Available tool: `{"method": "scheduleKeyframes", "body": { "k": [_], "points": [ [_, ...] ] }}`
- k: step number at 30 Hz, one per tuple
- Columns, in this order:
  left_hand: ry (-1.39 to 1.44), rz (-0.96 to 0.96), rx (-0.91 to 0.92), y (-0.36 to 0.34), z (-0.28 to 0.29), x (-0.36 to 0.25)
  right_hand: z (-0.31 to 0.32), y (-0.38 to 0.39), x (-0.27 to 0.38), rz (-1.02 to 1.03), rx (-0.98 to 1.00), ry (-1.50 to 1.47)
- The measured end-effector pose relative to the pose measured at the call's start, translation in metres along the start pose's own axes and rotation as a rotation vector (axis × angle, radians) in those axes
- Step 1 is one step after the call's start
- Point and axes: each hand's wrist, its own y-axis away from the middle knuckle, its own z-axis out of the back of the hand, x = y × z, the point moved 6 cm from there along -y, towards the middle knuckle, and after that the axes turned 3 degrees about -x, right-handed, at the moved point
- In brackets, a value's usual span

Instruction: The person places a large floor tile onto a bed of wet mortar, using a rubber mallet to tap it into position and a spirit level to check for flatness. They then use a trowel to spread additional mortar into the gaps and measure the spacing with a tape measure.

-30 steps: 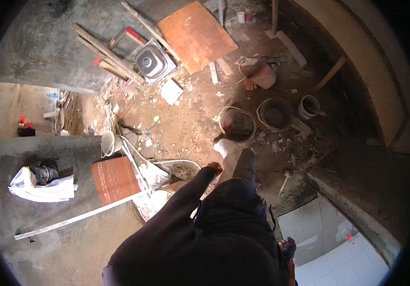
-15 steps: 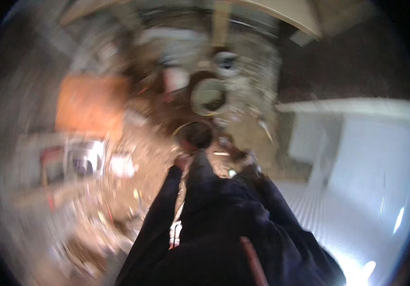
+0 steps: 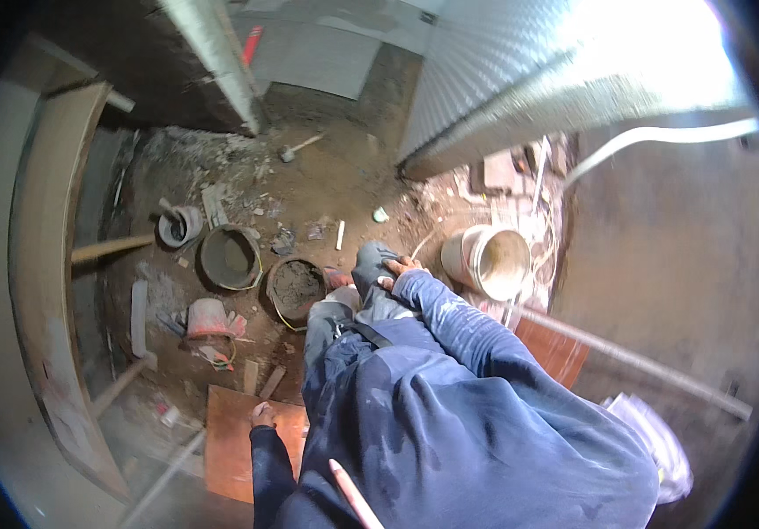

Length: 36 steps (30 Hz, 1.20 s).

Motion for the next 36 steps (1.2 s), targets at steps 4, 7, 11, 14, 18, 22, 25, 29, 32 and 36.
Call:
{"method": "scheduleKeyframes", "body": {
  "k": [4,7,11,14,18,22,25,29,32,36],
  "points": [
    [0.074,0.006,0.095,0.029,-0.008,-0.042,-0.078,0.016,-0.076,-0.229,0.205,-0.195],
    [-0.053,-0.078,0.200,0.045,-0.026,-0.054,-0.142,0.054,-0.119,-0.167,0.357,-0.283],
    [-0.327,-0.197,0.165,0.043,-0.033,-0.061,-0.213,0.125,-0.193,-0.153,0.105,-0.496],
    [-0.450,-0.452,0.174,0.032,-0.046,-0.088,-0.297,0.186,-0.267,-0.452,-0.053,-0.767],
    [-0.431,-0.603,0.176,0.024,-0.062,-0.128,-0.405,0.250,-0.319,-0.360,0.173,-0.276],
    [-0.133,-0.612,0.274,0.013,-0.102,-0.145,-0.435,0.281,-0.343,-0.456,0.346,-0.260],
    [-0.262,-0.602,0.302,-0.014,-0.158,-0.140,-0.396,0.248,-0.329,-0.388,0.433,-0.126],
    [-0.791,-0.640,0.412,-0.047,-0.250,-0.125,-0.301,0.126,-0.284,-0.311,0.344,0.094],
    [-1.066,-0.490,0.295,-0.048,-0.298,-0.107,-0.232,0.005,-0.257,-0.453,0.271,-0.158],
    [-1.236,-0.306,0.201,-0.035,-0.322,-0.109,-0.186,-0.170,-0.210,-0.333,0.094,-0.131]
  ]
}}
